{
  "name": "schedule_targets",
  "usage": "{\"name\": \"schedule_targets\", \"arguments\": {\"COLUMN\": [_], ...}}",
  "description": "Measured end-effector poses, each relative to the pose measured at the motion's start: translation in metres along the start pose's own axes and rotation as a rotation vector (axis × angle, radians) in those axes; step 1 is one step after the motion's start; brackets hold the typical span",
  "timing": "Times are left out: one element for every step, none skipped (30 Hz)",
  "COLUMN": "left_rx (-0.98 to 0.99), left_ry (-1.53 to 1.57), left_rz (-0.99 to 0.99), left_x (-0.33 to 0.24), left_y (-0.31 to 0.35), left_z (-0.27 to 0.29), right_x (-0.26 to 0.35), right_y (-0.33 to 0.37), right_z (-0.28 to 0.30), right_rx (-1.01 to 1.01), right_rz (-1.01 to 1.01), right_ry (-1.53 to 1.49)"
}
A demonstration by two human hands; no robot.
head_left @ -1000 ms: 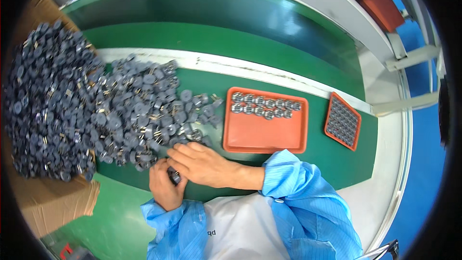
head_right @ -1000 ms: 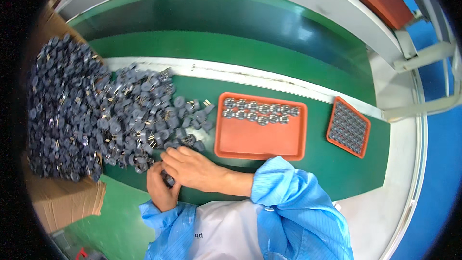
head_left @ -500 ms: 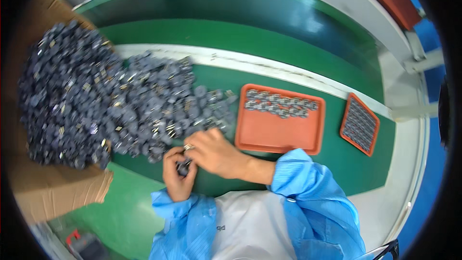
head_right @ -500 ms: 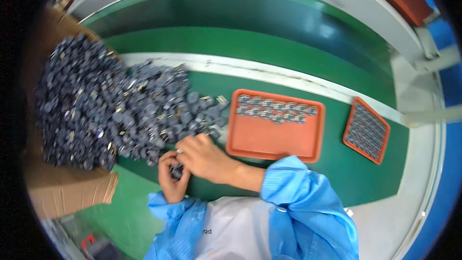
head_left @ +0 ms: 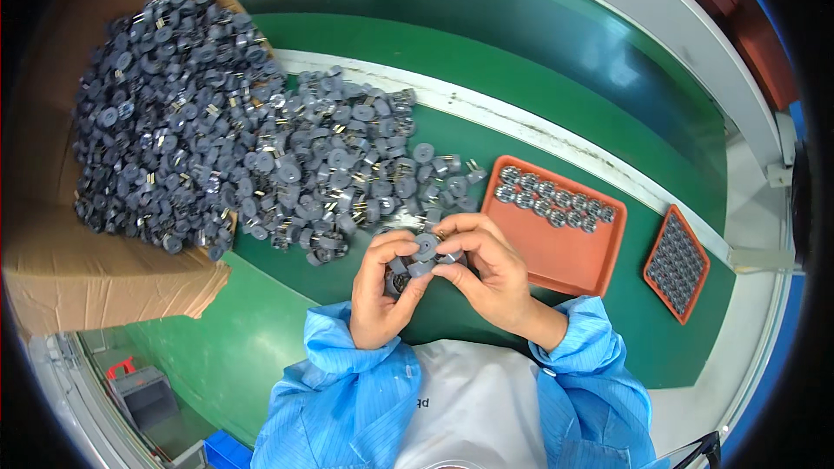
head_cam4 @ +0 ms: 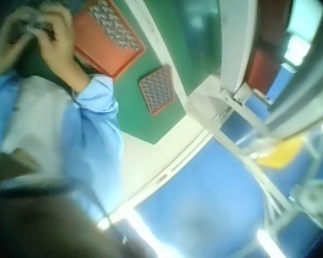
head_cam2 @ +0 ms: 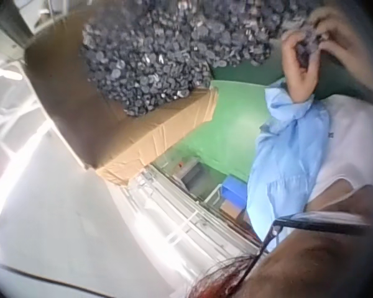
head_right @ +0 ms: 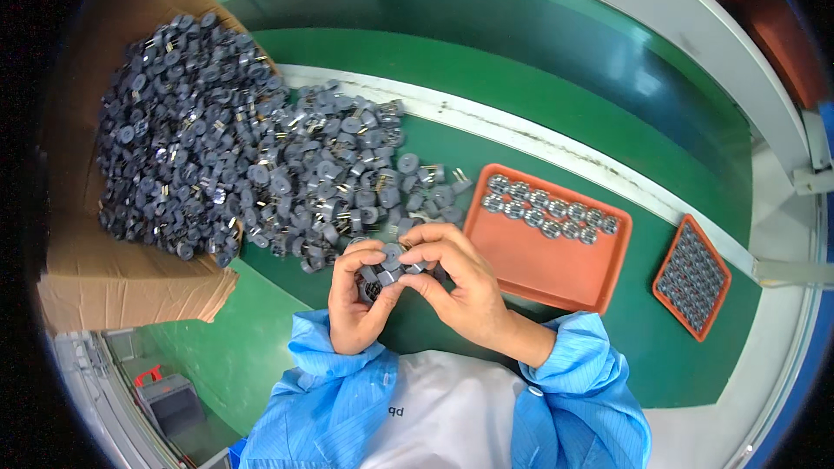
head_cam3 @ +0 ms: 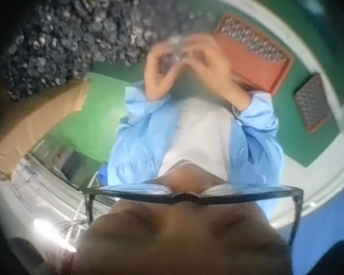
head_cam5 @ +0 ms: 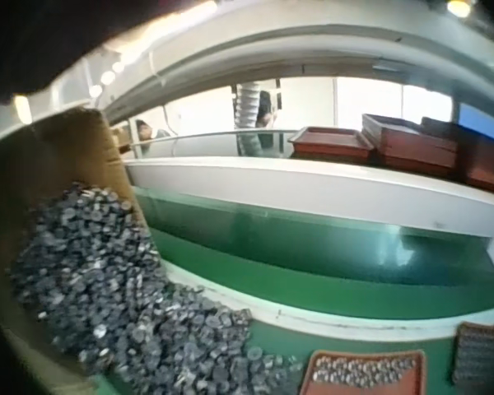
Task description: The person picks small grey components by hand from a large pile in a cardboard box and arranges them neatly in a red sorting tray on a green conveyor belt.
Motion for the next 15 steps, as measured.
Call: {"name": "schedule_targets", "arguments": {"left_rx": [0.050,0.085,0.100,0.171,0.240,0.309,0.323,0.422,0.518,0.528,0.544,0.568,0.586,0.603,0.614], "left_ry": [0.004,0.060,0.080,0.062,0.042,0.032,0.045,-0.027,-0.102,-0.192,-0.182,-0.351,-0.520,-0.573,-0.566], "left_rz": [-0.049,-0.034,-0.036,-0.087,-0.139,-0.160,-0.164,-0.195,-0.226,-0.308,-0.314,-0.385,-0.456,-0.454,-0.459], "left_x": [-0.007,-0.012,-0.015,-0.021,-0.027,-0.034,-0.034,-0.034,-0.033,-0.031,-0.029,-0.027,-0.025,-0.024,-0.025], "left_y": [-0.003,-0.007,-0.012,-0.018,-0.024,-0.030,-0.034,-0.035,-0.036,-0.037,-0.037,-0.035,-0.033,-0.034,-0.034], "left_z": [-0.007,-0.016,-0.025,-0.036,-0.048,-0.060,-0.068,-0.080,-0.092,-0.101,-0.106,-0.110,-0.114,-0.117,-0.119], "right_x": [0.007,0.013,0.018,0.024,0.029,0.033,0.037,0.039,0.041,0.046,0.045,0.041,0.038,0.037,0.038], "right_y": [0.005,0.011,0.018,0.024,0.031,0.038,0.045,0.052,0.057,0.060,0.064,0.067,0.072,0.075,0.077], "right_z": [0.007,0.017,0.026,0.037,0.049,0.062,0.073,0.083,0.091,0.097,0.104,0.107,0.109,0.110,0.112], "right_rx": [-0.040,-0.063,-0.079,-0.115,-0.150,-0.166,-0.181,-0.189,-0.196,-0.184,-0.201,-0.135,-0.066,-0.069,-0.081], "right_rz": [0.023,0.016,0.010,0.017,0.024,0.032,0.028,-0.019,-0.066,-0.146,-0.151,-0.135,-0.122,-0.085,-0.091], "right_ry": [-0.024,0.019,0.038,0.079,0.118,0.173,0.185,0.255,0.322,0.382,0.389,0.502,0.615,0.604,0.608]}}
Point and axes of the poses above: each hand's wrist, its own y-axis away from the middle knuckle, its own z-axis out of the back of the hand, x = y × z, the point moved 5 cm from there along -y, towards the middle knuckle, and after that the axes turned 8 degrees about -y, right-handed, at the moved point
